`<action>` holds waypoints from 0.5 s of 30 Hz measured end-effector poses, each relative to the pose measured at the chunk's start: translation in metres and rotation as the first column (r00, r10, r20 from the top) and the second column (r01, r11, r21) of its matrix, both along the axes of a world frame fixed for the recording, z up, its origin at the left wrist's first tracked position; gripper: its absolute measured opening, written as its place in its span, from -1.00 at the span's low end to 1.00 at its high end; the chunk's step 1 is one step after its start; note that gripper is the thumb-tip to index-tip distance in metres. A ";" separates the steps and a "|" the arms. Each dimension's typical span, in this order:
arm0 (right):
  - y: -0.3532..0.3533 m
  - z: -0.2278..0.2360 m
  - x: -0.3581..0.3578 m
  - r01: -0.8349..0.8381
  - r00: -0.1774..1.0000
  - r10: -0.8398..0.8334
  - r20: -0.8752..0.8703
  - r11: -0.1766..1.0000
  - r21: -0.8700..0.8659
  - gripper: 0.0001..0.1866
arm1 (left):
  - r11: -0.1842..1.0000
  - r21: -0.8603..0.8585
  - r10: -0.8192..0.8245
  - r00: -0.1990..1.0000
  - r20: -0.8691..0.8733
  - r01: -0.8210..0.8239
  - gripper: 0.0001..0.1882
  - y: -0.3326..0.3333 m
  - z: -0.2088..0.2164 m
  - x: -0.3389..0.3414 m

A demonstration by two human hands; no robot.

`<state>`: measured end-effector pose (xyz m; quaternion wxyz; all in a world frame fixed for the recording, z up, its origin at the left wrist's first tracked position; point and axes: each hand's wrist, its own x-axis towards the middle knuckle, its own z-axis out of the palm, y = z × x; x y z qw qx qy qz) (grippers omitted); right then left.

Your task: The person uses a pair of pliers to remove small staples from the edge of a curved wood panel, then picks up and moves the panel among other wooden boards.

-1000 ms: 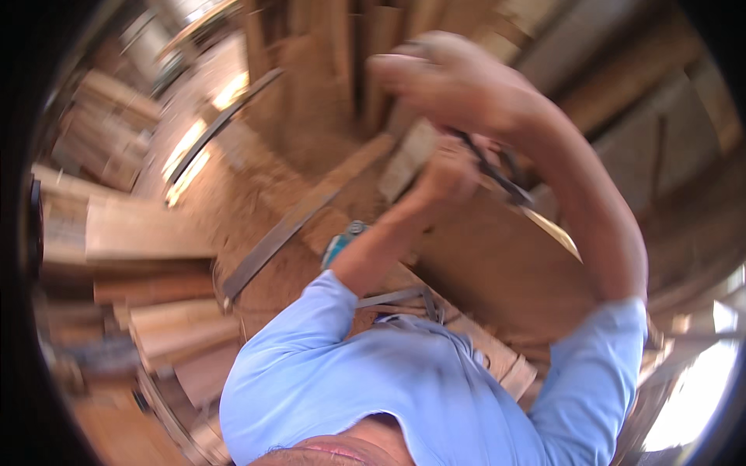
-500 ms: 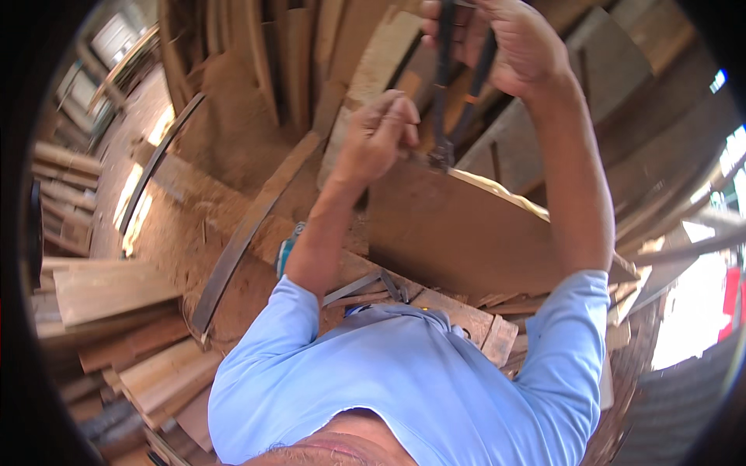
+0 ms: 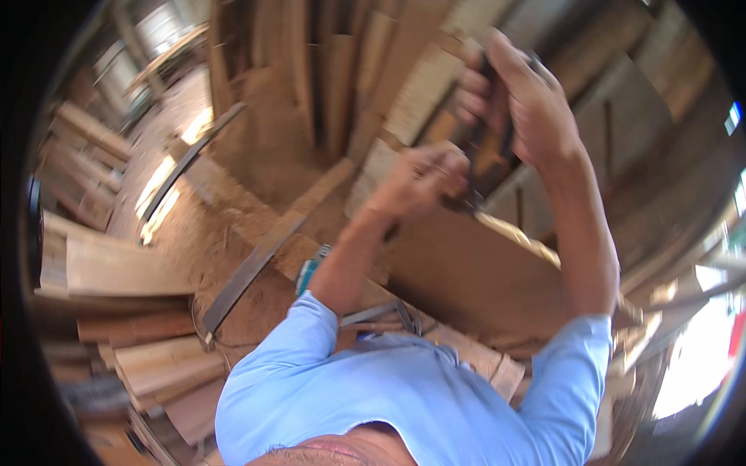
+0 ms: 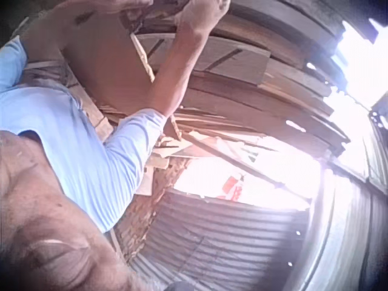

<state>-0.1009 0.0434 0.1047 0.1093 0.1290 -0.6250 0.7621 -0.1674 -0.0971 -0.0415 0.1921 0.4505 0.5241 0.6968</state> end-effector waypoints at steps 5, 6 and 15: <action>-0.005 -0.003 -0.028 0.007 0.990 -0.021 0.142 0.995 0.096 -0.63 | 0.997 -0.046 0.057 0.998 -0.018 -0.058 -0.64 -0.007 -0.002 -0.001; -0.008 -0.005 -0.035 -0.023 0.988 0.007 0.155 0.995 0.098 -0.63 | 0.998 0.008 0.061 0.994 0.087 -0.062 -0.64 -0.007 -0.009 -0.002; -0.044 0.003 -0.049 -0.033 0.958 -0.077 0.276 0.927 0.374 -0.62 | 0.979 0.200 -0.035 0.924 0.381 -0.045 -0.62 0.002 -0.016 -0.007</action>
